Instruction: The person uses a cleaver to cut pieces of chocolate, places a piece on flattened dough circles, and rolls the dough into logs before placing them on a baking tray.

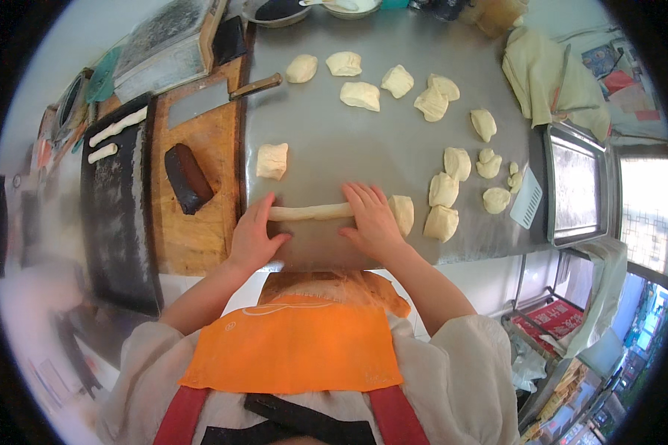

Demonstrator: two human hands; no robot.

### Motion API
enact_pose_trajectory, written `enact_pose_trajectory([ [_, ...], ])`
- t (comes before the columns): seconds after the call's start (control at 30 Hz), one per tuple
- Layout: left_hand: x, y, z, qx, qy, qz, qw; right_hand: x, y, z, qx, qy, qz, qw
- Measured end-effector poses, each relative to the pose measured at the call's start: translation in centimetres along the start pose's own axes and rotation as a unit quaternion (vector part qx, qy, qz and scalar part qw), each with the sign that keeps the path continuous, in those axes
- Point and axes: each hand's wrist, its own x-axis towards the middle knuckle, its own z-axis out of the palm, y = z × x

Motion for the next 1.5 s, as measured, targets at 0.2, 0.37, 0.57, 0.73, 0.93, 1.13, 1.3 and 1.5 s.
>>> enact_pose_trajectory([
  [0.2,0.3,-1.1,1.2,-0.080,-0.001,-0.063,0.995,0.6,2.7,1.5,0.102,-0.022,-0.002,0.995],
  [0.37,0.7,-1.8,-0.1,-0.074,-0.032,-0.076,0.994,2.1,1.1,0.4,0.105,-0.075,0.044,0.991],
  [0.57,1.4,-5.1,-10.0,-0.516,-0.089,-0.302,0.797,8.3,-1.0,-1.9,0.501,-0.279,0.184,0.798],
  [0.73,-2.2,-7.3,-17.0,-0.602,0.009,-0.264,0.753,13.3,-10.1,-2.5,0.594,-0.328,0.234,0.696],
  [0.93,-4.1,-16.4,-23.7,-0.589,0.062,-0.269,0.760,20.4,-17.8,1.1,0.580,-0.396,0.172,0.690],
  [1.13,-4.2,-25.5,-28.8,-0.593,0.130,-0.218,0.764,28.0,-24.8,6.4,0.487,-0.264,0.051,0.831],
  [1.3,-2.0,-31.9,-32.9,-0.591,0.238,-0.161,0.754,33.3,-33.1,9.1,0.181,0.090,-0.336,0.920],
  [1.5,0.6,-36.4,-32.8,-0.176,0.151,-0.313,0.921,37.5,-33.5,14.1,0.066,0.051,-0.333,0.939],
])
